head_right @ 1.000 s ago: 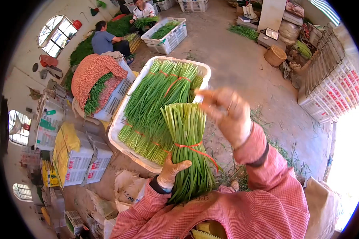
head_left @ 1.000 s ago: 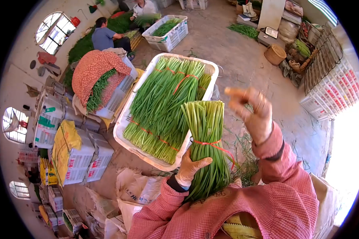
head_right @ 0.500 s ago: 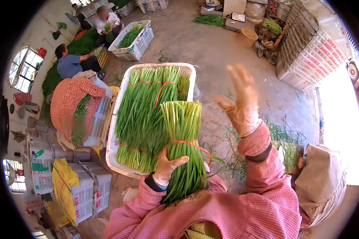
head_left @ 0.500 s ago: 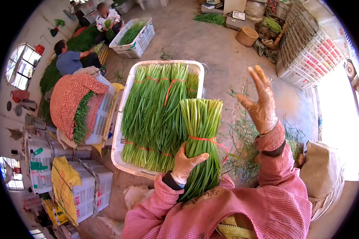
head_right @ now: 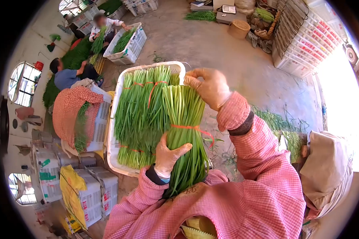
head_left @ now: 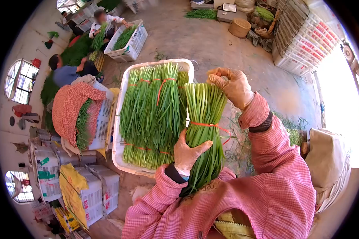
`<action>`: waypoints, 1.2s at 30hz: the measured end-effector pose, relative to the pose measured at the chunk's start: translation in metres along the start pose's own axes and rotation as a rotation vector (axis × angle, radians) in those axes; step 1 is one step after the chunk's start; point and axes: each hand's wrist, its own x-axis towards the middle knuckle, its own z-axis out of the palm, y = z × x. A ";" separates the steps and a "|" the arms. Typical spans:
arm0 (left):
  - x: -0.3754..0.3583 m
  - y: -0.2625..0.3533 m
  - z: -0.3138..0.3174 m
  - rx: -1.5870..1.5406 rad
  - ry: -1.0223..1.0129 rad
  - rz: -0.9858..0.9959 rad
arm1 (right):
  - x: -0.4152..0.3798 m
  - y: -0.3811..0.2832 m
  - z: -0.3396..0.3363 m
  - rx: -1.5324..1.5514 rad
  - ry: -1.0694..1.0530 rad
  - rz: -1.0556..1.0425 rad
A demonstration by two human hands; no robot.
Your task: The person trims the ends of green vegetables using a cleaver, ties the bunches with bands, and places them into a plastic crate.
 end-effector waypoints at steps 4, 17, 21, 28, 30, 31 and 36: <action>-0.004 -0.001 0.013 -0.190 -0.108 -0.107 | -0.033 -0.029 -0.022 -0.828 0.150 -0.858; 0.030 -0.007 0.028 -0.338 -0.509 -0.313 | 0.031 -0.023 -0.135 -0.809 0.252 -0.094; 0.046 -0.014 0.015 -0.347 -0.576 -0.347 | 0.028 0.015 -0.235 -1.471 0.619 0.051; 0.087 -0.023 0.029 -0.754 -0.855 -0.566 | -0.073 0.135 -0.065 0.277 -0.148 -0.117; 0.088 -0.035 0.037 -0.733 -0.927 -0.582 | -0.095 0.132 -0.019 0.581 -0.156 0.045; 0.089 -0.041 0.035 -0.670 -0.983 -0.595 | -0.101 0.127 -0.010 0.755 -0.120 0.128; 0.113 -0.033 -0.014 0.050 -1.286 -0.475 | -0.105 0.120 0.022 0.972 -0.008 0.234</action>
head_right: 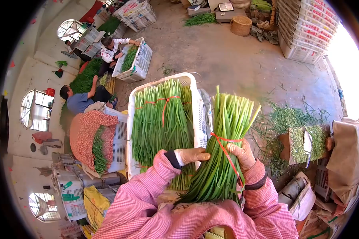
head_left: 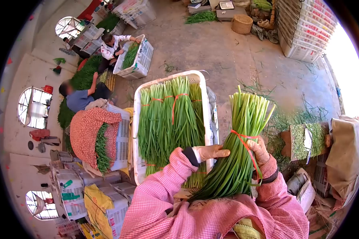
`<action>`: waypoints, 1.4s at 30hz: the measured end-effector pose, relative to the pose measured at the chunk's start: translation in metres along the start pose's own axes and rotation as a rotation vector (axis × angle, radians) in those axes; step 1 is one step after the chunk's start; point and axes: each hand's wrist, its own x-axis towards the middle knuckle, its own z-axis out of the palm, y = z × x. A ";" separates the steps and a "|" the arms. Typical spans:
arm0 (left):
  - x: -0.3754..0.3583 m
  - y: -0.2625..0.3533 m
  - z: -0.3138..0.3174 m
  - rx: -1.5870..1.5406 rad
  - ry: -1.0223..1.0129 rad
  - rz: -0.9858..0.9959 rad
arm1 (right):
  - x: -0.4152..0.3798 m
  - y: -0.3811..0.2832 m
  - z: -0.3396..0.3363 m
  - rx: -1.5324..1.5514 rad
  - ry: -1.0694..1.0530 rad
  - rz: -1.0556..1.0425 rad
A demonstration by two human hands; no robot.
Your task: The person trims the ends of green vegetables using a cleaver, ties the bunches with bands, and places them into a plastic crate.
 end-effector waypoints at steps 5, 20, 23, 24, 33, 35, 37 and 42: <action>-0.063 0.007 -0.123 0.153 0.886 0.025 | 0.022 -0.018 0.047 -0.155 0.097 -0.111; -0.005 -0.020 -0.285 1.780 0.623 0.085 | 0.252 0.063 0.109 -1.138 0.752 0.153; -0.009 -0.032 -0.298 1.829 0.698 0.282 | 0.274 0.070 0.129 -1.255 0.843 0.223; -0.013 -0.028 -0.293 1.752 0.681 0.303 | 0.281 0.076 0.120 -1.253 0.854 0.222; -0.069 -0.019 -0.304 0.986 0.861 0.767 | 0.306 0.100 0.081 -1.249 0.743 -0.207; -0.044 0.003 -0.283 0.994 0.926 0.889 | 0.313 0.109 0.064 -0.991 0.582 -0.340; 0.005 -0.022 -0.263 0.981 0.999 0.843 | 0.318 0.118 0.036 -0.884 0.495 -0.283; 0.022 -0.069 -0.177 1.058 1.190 0.413 | 0.317 0.117 0.017 -0.991 0.572 -0.165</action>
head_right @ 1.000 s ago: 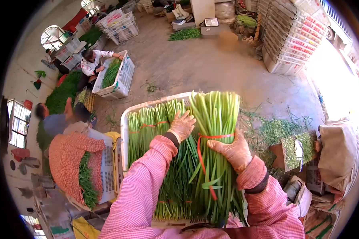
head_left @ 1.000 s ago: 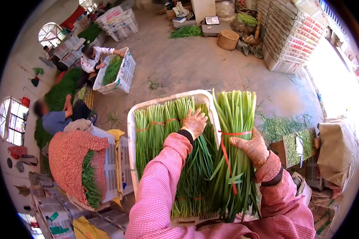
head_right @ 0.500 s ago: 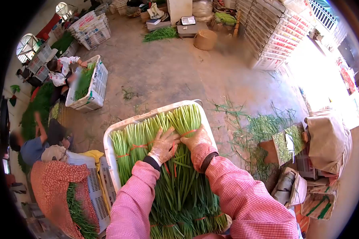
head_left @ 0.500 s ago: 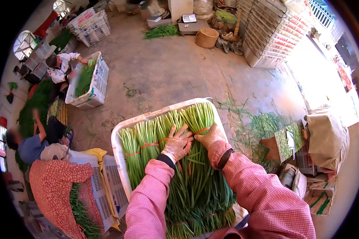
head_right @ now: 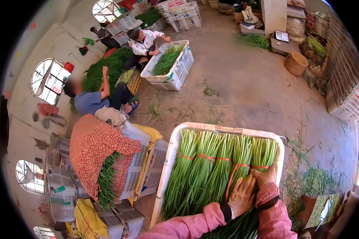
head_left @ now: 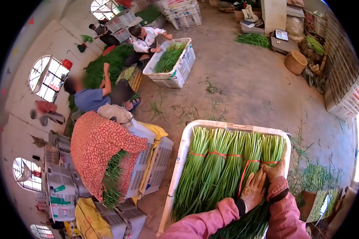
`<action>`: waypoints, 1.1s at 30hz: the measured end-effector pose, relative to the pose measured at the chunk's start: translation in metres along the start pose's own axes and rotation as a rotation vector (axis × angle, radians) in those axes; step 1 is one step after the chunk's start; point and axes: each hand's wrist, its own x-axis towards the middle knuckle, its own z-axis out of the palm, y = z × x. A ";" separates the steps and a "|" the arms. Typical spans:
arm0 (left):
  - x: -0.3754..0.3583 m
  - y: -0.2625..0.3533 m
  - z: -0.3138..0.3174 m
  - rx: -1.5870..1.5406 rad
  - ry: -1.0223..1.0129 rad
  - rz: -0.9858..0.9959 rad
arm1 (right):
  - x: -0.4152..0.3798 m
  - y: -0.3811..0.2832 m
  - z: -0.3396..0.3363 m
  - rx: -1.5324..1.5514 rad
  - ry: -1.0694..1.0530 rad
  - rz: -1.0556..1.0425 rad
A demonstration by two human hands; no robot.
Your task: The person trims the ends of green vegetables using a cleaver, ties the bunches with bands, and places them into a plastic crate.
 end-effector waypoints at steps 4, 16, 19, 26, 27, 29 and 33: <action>-0.059 0.009 0.024 0.398 -0.182 -0.070 | 0.000 0.005 -0.001 -0.410 0.024 0.123; -0.008 0.002 -0.112 -0.064 0.222 -0.073 | -0.019 -0.015 0.019 -0.440 0.237 0.002; 0.032 -0.019 -0.062 0.189 0.168 -0.341 | -0.006 0.041 0.019 -0.212 0.172 -0.145; -0.019 -0.023 -0.012 0.395 -0.044 -0.481 | -0.036 0.071 0.026 -0.981 0.233 -0.314; -0.018 -0.026 -0.005 0.413 -0.035 -0.486 | -0.037 0.066 0.025 -0.997 0.207 -0.306; -0.019 -0.027 0.004 0.445 -0.089 -0.490 | -0.033 0.075 0.029 -0.973 0.190 -0.292; -0.017 -0.031 0.016 0.438 -0.053 -0.481 | -0.032 0.079 0.032 -0.951 0.270 -0.460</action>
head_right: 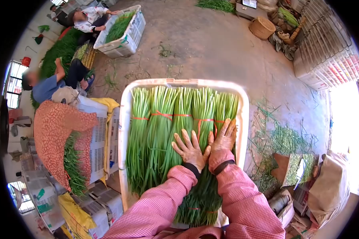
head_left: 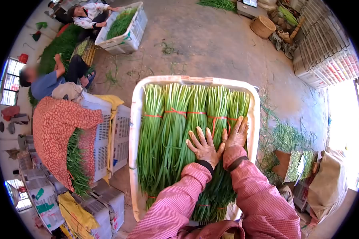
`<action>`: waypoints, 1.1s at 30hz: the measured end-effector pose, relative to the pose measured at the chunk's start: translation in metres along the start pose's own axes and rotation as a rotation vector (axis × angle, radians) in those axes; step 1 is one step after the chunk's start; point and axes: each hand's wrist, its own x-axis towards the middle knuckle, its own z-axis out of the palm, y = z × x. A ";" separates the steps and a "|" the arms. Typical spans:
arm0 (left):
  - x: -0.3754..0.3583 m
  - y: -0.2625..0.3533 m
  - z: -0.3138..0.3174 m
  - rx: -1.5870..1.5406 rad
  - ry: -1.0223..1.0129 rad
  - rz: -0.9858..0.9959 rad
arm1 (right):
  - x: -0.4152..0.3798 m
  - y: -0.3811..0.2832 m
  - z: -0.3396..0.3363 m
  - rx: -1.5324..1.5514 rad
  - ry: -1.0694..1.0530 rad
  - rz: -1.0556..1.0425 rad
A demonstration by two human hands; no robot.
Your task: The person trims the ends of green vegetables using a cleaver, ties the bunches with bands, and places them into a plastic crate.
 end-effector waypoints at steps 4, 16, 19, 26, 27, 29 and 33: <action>-0.001 -0.003 -0.008 0.000 0.088 0.016 | 0.009 -0.012 -0.014 -0.001 -0.094 0.082; -0.273 -0.142 -0.068 0.119 -1.199 0.499 | -0.249 0.032 -0.226 0.760 -1.219 -0.244; -0.243 -0.186 -0.123 -0.249 -1.144 0.034 | -0.331 0.095 -0.246 0.876 -1.099 0.297; -0.078 -0.193 -0.101 -0.107 -0.026 -0.162 | -0.416 0.122 -0.232 0.507 -0.714 0.601; -0.080 -0.185 -0.083 0.003 -0.189 -0.239 | -0.427 0.106 -0.240 0.564 -0.829 0.675; -0.124 -0.175 -0.022 0.295 -0.322 -0.238 | -0.449 0.073 -0.268 0.497 -0.920 0.704; -0.192 -0.184 0.011 0.312 -0.375 -0.160 | -0.593 -0.007 -0.257 0.482 -0.721 0.863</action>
